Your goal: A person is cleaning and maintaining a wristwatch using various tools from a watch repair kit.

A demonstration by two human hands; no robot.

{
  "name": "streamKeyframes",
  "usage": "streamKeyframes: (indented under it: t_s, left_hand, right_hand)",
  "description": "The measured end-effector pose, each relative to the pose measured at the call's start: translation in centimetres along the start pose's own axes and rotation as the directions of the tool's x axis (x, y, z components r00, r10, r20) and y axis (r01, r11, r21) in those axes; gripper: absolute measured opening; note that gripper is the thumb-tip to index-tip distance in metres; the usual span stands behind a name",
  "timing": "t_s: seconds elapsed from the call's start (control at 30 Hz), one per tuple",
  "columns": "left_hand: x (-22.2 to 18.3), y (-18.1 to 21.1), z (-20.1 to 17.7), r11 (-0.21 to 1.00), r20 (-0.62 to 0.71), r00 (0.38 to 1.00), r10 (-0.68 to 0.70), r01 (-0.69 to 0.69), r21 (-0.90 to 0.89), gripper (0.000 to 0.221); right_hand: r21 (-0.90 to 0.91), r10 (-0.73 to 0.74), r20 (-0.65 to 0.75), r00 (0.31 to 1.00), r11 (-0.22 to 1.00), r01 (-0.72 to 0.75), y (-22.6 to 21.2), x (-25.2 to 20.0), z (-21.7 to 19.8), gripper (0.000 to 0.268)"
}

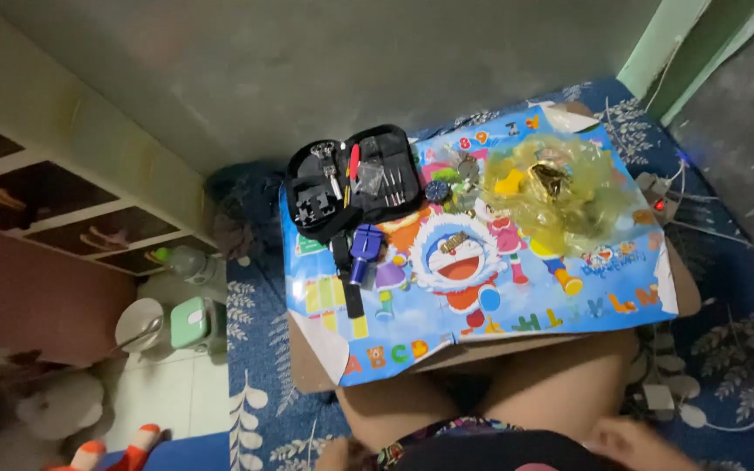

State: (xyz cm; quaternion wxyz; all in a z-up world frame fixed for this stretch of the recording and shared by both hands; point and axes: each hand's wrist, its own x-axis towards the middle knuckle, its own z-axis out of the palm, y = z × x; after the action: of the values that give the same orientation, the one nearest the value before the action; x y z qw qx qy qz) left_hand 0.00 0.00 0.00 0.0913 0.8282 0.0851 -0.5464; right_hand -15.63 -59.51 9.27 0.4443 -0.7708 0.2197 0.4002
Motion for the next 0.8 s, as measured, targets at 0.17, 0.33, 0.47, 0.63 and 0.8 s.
streamKeyframes:
  t_s: [0.17, 0.33, 0.47, 0.63, 0.8]
  left_hand:
    - [-25.5, 12.3, -14.4, 0.695, -0.056, 0.693, 0.719, -0.719, 0.022, 0.057]
    - [-32.9, 19.4, -21.4, 0.175, 0.125, 0.217, 0.968, -0.942, 0.286, 0.061]
    - [-28.9, 22.8, -21.7, 0.341, -0.088, 0.415, 0.906, -0.590, 0.732, 0.054]
    - [-24.8, 30.2, -24.0, 0.414, -0.392, 0.140, 0.909, -0.400, 0.817, 0.055]
    - [-15.2, 36.2, -23.8, 0.494, -0.530, 0.192, 0.826, -0.699, 0.517, 0.055]
  right_hand:
    - [-0.044, -0.543, -0.061, 0.837, 0.840, 0.541, -15.9, -5.3, -3.6, 0.032]
    - [-0.158, -0.919, 0.080, 0.386, 0.371, 0.915, -27.1, -8.2, -5.9, 0.035]
    - [-0.412, -0.863, 0.169, 0.477, 0.378, 0.829, -28.1, -8.1, -5.3, 0.033]
    - [-0.569, -0.898, 0.176, 0.404, 0.242, 0.786, -27.4, -6.4, -6.7, 0.025]
    - [-0.667, -0.903, -0.172, 0.394, 0.401, 0.627, -29.0, -1.5, -10.9, 0.013]
